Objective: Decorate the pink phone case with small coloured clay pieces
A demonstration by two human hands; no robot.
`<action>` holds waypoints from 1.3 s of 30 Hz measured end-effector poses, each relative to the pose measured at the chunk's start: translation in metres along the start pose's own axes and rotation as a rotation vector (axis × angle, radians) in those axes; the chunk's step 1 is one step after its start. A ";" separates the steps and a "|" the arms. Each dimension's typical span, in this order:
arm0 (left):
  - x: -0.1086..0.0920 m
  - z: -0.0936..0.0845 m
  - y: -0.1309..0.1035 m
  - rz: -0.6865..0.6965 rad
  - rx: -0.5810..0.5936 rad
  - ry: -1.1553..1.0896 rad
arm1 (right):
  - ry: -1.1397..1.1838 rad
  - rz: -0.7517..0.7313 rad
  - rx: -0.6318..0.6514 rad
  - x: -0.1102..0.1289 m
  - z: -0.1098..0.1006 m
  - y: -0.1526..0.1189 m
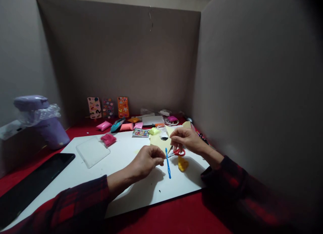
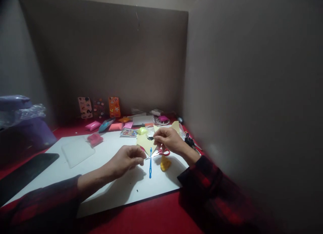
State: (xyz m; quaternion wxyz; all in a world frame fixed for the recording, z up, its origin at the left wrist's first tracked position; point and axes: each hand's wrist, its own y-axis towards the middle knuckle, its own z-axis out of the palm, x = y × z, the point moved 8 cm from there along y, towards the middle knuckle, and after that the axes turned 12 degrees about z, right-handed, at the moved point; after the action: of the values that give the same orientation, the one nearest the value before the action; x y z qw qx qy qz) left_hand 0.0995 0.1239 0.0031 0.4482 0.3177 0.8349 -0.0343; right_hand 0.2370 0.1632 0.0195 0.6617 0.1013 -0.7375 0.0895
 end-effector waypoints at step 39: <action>0.003 0.028 0.034 -0.077 0.025 -0.076 | -0.704 0.208 0.426 -0.038 -0.004 -0.019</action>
State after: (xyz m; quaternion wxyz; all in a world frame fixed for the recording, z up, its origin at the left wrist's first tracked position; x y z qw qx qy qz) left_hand 0.1376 0.1431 -0.0081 0.4739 0.2893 0.8284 -0.0737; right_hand 0.2497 0.1469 -0.0178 0.3212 0.1853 -0.8898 0.2661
